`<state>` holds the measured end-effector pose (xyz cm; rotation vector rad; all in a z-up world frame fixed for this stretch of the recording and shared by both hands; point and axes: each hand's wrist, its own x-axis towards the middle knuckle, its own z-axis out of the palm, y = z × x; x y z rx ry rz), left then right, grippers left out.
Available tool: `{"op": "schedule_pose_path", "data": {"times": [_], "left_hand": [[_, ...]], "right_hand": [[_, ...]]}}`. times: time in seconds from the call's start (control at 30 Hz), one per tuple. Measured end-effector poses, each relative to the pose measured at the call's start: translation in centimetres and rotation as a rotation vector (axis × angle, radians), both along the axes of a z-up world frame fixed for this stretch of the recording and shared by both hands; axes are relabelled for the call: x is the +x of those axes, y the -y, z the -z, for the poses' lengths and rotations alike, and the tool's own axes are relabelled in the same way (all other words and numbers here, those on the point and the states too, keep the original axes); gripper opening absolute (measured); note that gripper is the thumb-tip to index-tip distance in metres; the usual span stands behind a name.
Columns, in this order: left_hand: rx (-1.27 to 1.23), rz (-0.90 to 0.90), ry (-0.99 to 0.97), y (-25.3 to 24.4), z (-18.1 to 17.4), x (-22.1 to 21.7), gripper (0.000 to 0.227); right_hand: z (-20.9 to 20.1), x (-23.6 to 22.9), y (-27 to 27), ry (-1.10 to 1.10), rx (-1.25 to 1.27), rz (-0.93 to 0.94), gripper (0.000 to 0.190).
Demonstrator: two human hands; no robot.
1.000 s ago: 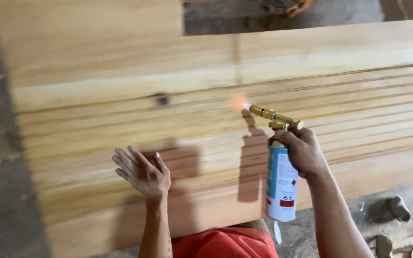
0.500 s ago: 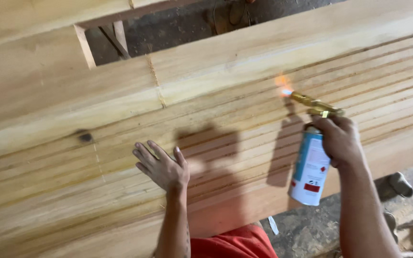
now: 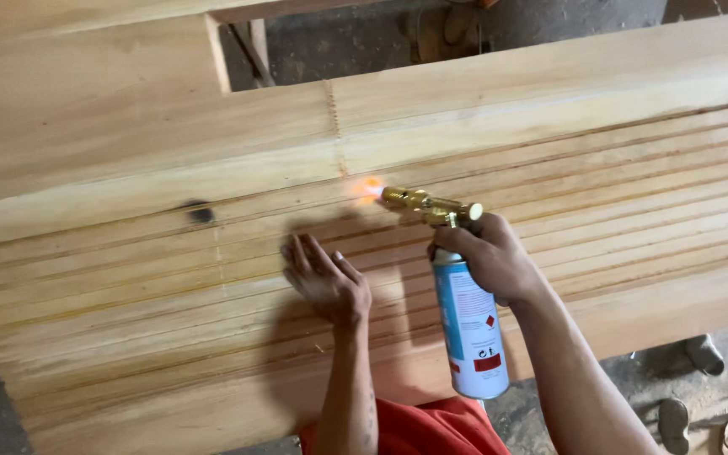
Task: The person uses a handheld blowtorch to char the surface of a large wooden board. They move the flame across the wood in sweeping motions, creating darkened lines and spots on the surface.
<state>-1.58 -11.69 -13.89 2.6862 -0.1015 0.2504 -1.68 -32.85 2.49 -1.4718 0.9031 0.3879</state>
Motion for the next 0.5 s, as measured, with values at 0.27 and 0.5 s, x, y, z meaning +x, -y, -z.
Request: {"op": "schedule_pose_path", "data": {"times": [0.27, 0.5], "left_hand": [[-0.056, 0.010, 0.042, 0.1, 0.0, 0.4, 0.052], [0.010, 0.001, 0.053, -0.1, 1.5, 0.5, 0.051]], "right_hand": [[0.5, 0.3, 2.3, -0.100, -0.261, -0.102, 0.025], [-0.5, -3.4, 11.1, -0.206, -0.246, 0.015, 0.030]]}}
